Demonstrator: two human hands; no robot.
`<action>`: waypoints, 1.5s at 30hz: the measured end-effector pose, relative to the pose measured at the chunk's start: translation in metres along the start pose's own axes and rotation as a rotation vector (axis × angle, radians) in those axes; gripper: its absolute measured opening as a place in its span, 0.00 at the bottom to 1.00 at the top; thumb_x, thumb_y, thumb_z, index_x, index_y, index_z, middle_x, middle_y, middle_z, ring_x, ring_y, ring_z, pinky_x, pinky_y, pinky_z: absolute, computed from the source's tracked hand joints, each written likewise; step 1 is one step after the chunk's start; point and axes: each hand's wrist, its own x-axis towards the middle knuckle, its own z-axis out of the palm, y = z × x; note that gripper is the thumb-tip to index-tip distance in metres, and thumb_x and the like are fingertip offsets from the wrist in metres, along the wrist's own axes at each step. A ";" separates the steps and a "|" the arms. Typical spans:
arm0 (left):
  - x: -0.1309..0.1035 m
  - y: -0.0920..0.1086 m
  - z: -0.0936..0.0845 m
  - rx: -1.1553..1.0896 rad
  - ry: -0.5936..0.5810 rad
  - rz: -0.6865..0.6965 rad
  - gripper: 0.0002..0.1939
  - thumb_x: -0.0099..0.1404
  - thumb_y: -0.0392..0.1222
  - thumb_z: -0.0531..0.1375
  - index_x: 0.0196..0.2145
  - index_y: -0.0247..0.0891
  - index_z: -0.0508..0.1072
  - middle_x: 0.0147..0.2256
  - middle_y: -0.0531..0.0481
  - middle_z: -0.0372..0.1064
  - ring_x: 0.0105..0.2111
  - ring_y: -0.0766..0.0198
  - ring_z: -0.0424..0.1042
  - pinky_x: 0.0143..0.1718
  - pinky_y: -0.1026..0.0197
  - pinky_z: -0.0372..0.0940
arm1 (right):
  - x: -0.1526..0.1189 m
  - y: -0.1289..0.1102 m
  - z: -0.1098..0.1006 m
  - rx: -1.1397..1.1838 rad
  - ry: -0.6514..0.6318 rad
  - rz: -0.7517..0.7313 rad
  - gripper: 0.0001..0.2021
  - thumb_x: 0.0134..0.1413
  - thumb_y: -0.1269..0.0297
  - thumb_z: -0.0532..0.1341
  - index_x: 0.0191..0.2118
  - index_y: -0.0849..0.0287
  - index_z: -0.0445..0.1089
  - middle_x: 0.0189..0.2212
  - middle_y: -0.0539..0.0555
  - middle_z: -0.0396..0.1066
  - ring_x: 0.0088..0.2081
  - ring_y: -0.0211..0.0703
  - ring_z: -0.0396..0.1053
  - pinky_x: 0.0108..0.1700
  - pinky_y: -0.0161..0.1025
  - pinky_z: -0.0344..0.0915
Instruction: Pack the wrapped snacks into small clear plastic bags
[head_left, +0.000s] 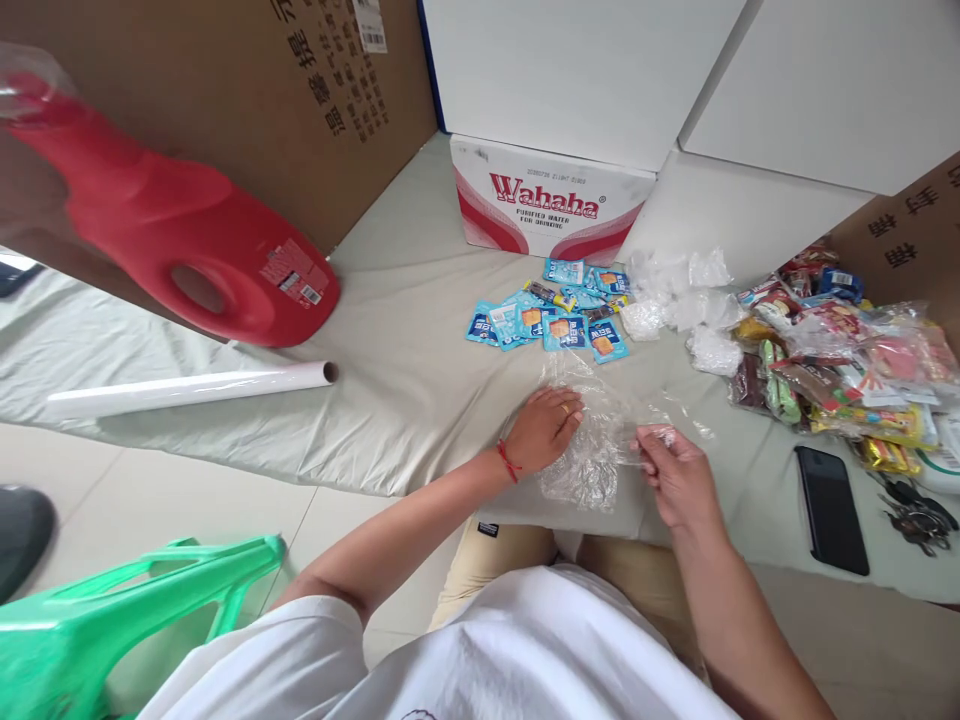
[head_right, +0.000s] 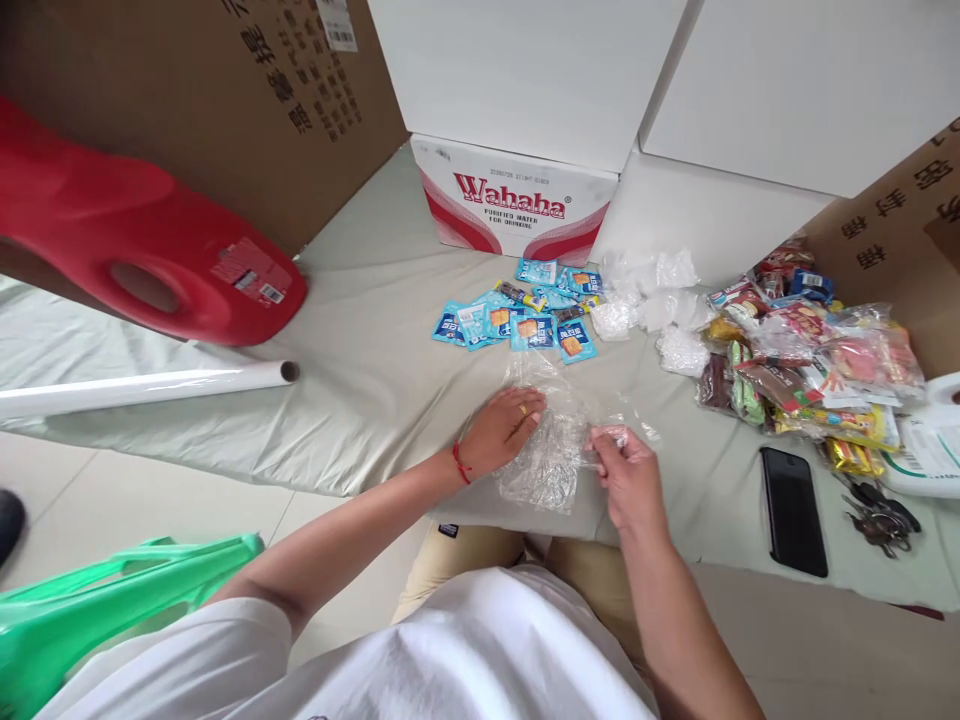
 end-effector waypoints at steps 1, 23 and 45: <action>-0.001 -0.004 -0.002 -0.020 0.003 0.013 0.22 0.79 0.44 0.46 0.54 0.38 0.78 0.59 0.43 0.75 0.64 0.57 0.69 0.70 0.47 0.59 | 0.004 -0.006 -0.010 -0.030 -0.031 0.022 0.30 0.30 0.42 0.80 0.32 0.60 0.72 0.25 0.48 0.69 0.20 0.27 0.53 0.19 0.28 0.45; -0.070 0.018 -0.016 0.397 -0.008 -0.087 0.27 0.79 0.50 0.48 0.67 0.39 0.68 0.71 0.38 0.58 0.73 0.41 0.51 0.70 0.25 0.45 | 0.043 -0.035 -0.040 -0.874 0.251 -0.864 0.13 0.66 0.52 0.58 0.44 0.54 0.75 0.38 0.57 0.76 0.37 0.49 0.71 0.46 0.50 0.70; 0.040 -0.014 0.004 0.363 0.000 -0.074 0.27 0.78 0.48 0.47 0.69 0.36 0.65 0.72 0.38 0.55 0.73 0.48 0.55 0.73 0.35 0.46 | -0.054 0.031 -0.002 -0.823 -1.120 -0.643 0.14 0.70 0.56 0.60 0.54 0.50 0.79 0.53 0.53 0.80 0.58 0.47 0.75 0.69 0.53 0.63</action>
